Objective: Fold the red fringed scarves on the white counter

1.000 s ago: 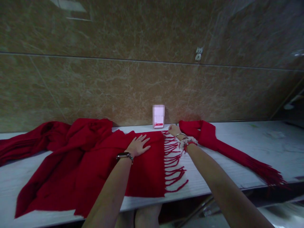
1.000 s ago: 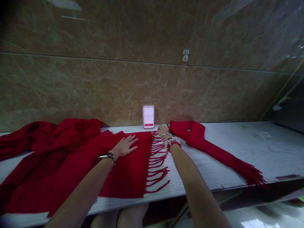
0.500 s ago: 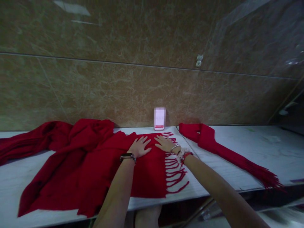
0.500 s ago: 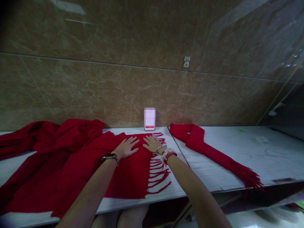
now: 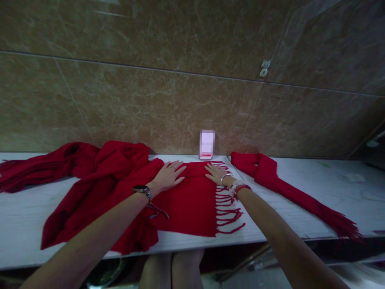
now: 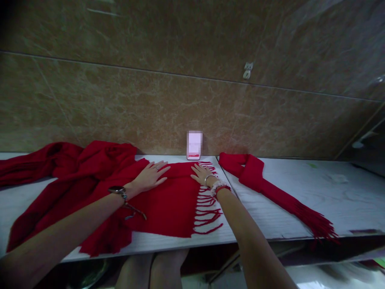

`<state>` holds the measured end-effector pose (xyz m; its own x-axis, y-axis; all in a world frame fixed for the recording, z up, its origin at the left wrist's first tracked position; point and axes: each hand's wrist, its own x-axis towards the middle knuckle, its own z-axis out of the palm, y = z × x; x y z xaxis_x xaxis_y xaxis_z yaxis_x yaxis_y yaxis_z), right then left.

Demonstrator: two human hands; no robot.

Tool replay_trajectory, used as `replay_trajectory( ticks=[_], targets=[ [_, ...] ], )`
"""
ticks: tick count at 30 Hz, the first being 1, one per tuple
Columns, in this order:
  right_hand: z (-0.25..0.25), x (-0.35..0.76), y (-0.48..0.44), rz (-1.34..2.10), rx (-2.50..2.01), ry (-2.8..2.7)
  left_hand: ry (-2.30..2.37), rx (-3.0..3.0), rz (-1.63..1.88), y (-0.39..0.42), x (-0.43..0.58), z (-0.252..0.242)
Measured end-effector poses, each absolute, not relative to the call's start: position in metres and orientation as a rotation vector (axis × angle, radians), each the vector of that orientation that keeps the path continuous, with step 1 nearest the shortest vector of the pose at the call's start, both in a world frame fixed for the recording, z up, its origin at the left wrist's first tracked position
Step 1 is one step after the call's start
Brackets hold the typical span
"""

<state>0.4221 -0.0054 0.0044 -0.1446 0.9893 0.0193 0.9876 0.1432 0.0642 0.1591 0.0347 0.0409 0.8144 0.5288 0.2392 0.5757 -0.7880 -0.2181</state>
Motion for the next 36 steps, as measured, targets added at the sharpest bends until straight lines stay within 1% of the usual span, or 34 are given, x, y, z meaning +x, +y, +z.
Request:
replay_trajectory(
  ticks=[6,9,12,14,17,19,23,28,33,36],
  targets=[
    [0.005,0.446,-0.001,0.046,2.055,2.298,-1.012,-2.514,-0.323,0.047,0.063,0.052],
    [0.008,0.444,0.002,0.081,2.048,2.344,-1.130,-2.417,-0.359,0.048,0.019,0.046],
    [0.013,0.416,-0.001,0.119,2.116,2.456,-1.258,-2.348,-0.377,0.045,-0.009,0.035],
    [0.015,0.385,-0.011,0.035,2.091,2.554,-1.307,-2.335,-0.358,0.044,-0.019,0.025],
    [0.016,0.341,-0.034,-0.138,1.811,2.666,-1.331,-2.369,-0.260,0.044,-0.025,0.013],
    [0.015,0.327,-0.048,-0.177,1.701,2.648,-1.353,-2.394,-0.182,0.046,-0.028,0.009],
    [0.009,0.342,-0.059,-0.132,1.679,2.611,-1.354,-2.440,-0.100,0.055,-0.036,0.006],
    [0.002,0.372,-0.060,-0.055,1.711,2.599,-1.357,-2.386,-0.140,0.057,-0.055,0.010],
    [0.009,0.373,-0.065,-0.077,1.686,2.585,-1.483,-2.394,-0.091,0.050,-0.073,0.023],
    [0.012,0.373,-0.066,-0.080,1.652,2.594,-1.537,-2.457,-0.150,0.046,-0.080,0.036]
  ],
)
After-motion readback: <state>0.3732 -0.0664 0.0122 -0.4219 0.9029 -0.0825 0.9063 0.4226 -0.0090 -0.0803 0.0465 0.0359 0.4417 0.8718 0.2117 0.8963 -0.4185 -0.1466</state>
